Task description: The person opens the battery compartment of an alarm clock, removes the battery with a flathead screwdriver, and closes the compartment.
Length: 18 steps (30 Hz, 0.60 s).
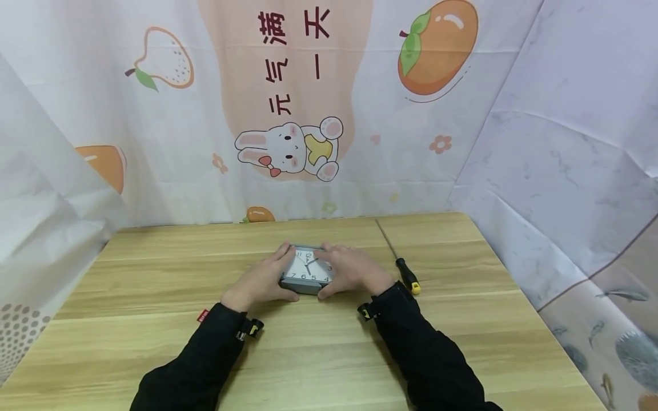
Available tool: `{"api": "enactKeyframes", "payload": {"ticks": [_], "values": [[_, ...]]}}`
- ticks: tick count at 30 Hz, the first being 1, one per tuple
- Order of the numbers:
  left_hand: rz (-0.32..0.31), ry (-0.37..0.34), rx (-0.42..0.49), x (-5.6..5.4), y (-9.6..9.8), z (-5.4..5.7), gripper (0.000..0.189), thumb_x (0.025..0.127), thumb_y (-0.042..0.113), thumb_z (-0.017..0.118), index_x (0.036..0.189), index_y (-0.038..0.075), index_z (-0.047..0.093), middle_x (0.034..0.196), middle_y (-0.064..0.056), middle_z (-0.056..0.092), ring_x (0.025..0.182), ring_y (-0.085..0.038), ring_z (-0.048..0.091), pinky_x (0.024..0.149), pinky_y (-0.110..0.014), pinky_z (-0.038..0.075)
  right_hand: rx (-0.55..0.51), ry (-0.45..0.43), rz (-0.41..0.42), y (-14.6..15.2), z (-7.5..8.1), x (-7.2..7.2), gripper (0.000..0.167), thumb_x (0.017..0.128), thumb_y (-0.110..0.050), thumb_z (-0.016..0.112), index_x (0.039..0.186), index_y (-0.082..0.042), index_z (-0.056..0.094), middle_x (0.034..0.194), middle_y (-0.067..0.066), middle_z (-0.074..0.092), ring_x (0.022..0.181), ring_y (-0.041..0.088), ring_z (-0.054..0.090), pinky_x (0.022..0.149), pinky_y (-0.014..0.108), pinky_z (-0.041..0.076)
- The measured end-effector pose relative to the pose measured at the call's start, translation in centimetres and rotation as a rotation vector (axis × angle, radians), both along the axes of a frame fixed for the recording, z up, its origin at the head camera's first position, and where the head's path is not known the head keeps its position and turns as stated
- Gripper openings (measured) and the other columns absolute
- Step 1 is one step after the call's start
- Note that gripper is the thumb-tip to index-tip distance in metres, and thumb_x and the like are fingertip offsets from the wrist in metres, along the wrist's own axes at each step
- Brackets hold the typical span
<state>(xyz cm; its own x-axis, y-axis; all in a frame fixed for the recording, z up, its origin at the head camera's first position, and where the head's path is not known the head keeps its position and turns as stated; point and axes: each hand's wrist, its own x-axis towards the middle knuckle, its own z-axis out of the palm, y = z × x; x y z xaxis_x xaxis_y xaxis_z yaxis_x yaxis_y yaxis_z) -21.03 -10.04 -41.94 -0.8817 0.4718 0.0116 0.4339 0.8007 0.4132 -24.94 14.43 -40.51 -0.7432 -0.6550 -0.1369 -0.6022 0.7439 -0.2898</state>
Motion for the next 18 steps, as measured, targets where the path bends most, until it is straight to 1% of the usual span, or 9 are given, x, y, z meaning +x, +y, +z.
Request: {"api": "enactKeyframes", "payload": {"ticks": [4,8,12,16,18], "values": [[0.009,0.007,0.006,0.10,-0.12,-0.06,0.110,0.076,0.038,0.091,0.158,0.000,0.029,0.163,-0.024,0.022,0.144,-0.040,0.036,0.112,-0.052,0.034,-0.011,0.011,0.010,-0.10,-0.02,0.04,0.103,0.074,-0.060,0.084,0.157,-0.017,0.041,0.159,0.015,0.038,0.139,0.032,0.045,0.105,0.054,0.041],[0.019,0.020,0.003,0.30,-0.32,-0.09,0.108,0.076,0.037,0.091,0.158,0.000,0.030,0.163,-0.024,0.024,0.141,-0.042,0.039,0.112,-0.052,0.035,-0.023,0.018,0.028,-0.24,-0.03,0.03,0.102,0.074,-0.058,0.085,0.157,-0.017,0.042,0.159,0.015,0.038,0.138,0.032,0.046,0.105,0.055,0.041],[0.014,0.048,0.003,0.53,-0.25,-0.15,0.106,0.076,0.038,0.091,0.157,-0.001,0.033,0.161,-0.025,0.027,0.139,-0.043,0.042,0.110,-0.053,0.037,-0.004,0.020,0.033,-0.14,0.03,0.01,0.102,0.074,-0.059,0.084,0.157,-0.017,0.041,0.159,0.015,0.037,0.139,0.032,0.046,0.106,0.056,0.040],[0.008,0.075,-0.012,0.83,0.01,-0.18,0.106,0.077,0.041,0.090,0.157,-0.001,0.033,0.160,-0.026,0.028,0.139,-0.042,0.042,0.110,-0.053,0.038,0.009,0.022,0.046,0.07,0.19,0.04,0.101,0.074,-0.058,0.085,0.156,-0.016,0.042,0.159,0.016,0.038,0.138,0.033,0.047,0.105,0.055,0.041],[0.005,0.074,-0.013,0.92,0.09,-0.10,0.106,0.077,0.041,0.090,0.157,-0.001,0.033,0.160,-0.027,0.028,0.139,-0.042,0.042,0.110,-0.053,0.038,0.005,0.022,0.056,0.12,0.30,0.06,0.101,0.074,-0.057,0.085,0.156,-0.015,0.043,0.158,0.017,0.039,0.136,0.033,0.048,0.104,0.054,0.042]]}}
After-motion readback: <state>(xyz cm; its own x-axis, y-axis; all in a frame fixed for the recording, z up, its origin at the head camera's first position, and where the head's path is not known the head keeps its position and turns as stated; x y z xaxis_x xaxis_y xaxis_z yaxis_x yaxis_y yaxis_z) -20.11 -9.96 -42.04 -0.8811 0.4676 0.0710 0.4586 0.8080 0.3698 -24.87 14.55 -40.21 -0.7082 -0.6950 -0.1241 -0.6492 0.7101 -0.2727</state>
